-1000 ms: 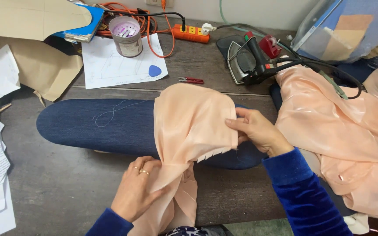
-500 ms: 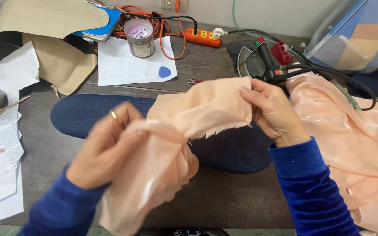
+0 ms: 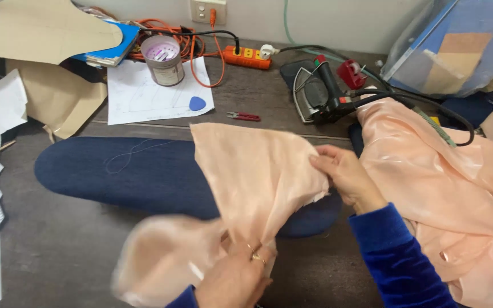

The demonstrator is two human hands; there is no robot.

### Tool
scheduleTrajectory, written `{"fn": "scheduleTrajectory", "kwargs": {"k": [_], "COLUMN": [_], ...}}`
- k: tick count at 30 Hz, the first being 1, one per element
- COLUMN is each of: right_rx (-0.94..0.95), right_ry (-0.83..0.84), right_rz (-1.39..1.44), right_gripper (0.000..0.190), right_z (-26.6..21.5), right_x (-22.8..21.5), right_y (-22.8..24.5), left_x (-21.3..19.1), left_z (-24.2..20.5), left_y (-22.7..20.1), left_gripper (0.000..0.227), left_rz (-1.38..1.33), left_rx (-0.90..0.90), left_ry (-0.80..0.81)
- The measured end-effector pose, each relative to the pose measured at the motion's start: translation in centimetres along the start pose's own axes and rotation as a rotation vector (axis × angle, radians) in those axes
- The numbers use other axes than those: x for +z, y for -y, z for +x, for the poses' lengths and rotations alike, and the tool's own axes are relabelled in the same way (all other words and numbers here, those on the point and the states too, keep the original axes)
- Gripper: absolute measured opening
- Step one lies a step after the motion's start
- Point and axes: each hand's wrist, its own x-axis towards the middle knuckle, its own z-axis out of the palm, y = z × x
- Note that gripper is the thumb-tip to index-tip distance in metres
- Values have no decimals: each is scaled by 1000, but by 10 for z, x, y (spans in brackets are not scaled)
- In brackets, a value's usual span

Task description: The person irons a piece of light pink fabric on a blue ironing board using a steam iron. They repeatedly smooth the fabric, press it with the iron, and adjust the folds by hand to ensure it is flat.

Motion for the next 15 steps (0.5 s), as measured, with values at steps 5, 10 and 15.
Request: {"fn": "scheduleTrajectory", "kwargs": {"k": [5, 10, 15], "right_rx": [93, 188, 179], "right_ry": [52, 48, 39], "right_rz": [-35, 11, 55], "right_gripper": [35, 40, 34], "right_z": [-20, -45, -62], "right_x": [-9, -9, -14], "right_y": [-5, -11, -21], "left_x": [7, -17, -80], "left_z": [22, 40, 78], "left_y": [-17, 46, 138], "left_gripper": [50, 51, 31], "left_rz": [-226, -162, 3], "left_rx": [-138, -282, -251], "left_ry": [495, 83, -437]}}
